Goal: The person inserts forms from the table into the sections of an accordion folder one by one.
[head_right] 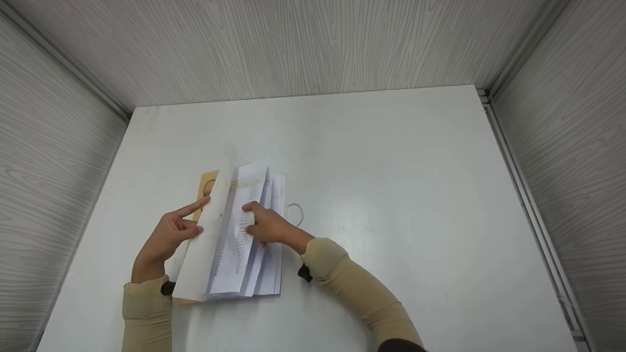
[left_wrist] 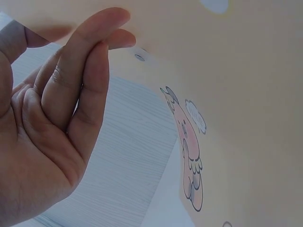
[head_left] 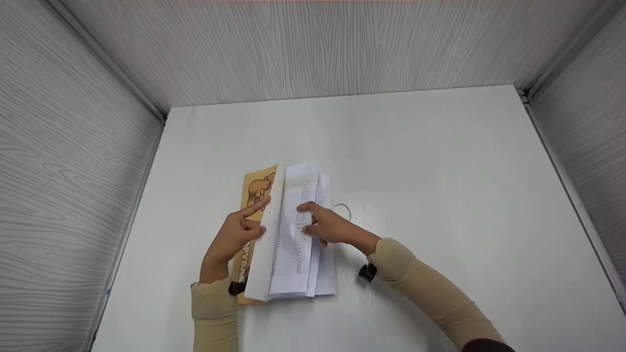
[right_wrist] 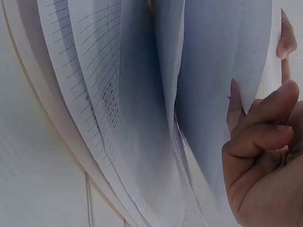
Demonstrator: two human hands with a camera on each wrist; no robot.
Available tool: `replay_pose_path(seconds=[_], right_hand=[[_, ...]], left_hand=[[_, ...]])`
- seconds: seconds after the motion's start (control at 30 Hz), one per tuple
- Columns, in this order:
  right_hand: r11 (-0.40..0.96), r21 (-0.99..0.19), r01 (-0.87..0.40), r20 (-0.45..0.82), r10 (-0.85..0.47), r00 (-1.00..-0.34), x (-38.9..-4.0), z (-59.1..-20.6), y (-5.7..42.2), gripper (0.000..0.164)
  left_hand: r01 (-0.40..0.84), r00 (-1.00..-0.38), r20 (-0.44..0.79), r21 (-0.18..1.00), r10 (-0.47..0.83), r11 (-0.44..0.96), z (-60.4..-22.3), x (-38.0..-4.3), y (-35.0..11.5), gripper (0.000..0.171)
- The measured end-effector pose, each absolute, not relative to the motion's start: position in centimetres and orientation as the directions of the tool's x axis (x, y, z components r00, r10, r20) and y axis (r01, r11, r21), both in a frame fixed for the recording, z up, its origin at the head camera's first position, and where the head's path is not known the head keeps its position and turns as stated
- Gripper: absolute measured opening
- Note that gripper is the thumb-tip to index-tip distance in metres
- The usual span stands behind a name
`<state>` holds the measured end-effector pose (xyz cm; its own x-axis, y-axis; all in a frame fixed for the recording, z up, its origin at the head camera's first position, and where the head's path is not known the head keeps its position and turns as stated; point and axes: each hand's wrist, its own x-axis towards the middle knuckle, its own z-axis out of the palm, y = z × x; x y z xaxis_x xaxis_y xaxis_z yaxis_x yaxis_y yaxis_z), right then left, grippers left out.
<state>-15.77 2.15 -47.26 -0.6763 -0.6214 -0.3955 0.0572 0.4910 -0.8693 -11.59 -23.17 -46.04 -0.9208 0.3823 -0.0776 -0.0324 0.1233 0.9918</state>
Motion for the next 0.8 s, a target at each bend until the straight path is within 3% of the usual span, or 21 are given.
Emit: replay_pose_path(seconds=[0.37,0.8], right_hand=[[0.490,-0.869,0.062,-0.396,-0.616,-0.681,-16.6,-48.2,1.6,0.052],[0.480,-0.877,-0.024,-0.383,-0.728,-0.568,-17.3,-48.3,2.1,0.050]], left_hand=[[-0.027,-0.921,-0.077,0.991,0.382,0.134,-46.1,-11.5,-23.1,0.064],[-0.044,-0.915,-0.076,0.995,0.395,0.091,-46.1,-11.4,-23.4,0.064]])
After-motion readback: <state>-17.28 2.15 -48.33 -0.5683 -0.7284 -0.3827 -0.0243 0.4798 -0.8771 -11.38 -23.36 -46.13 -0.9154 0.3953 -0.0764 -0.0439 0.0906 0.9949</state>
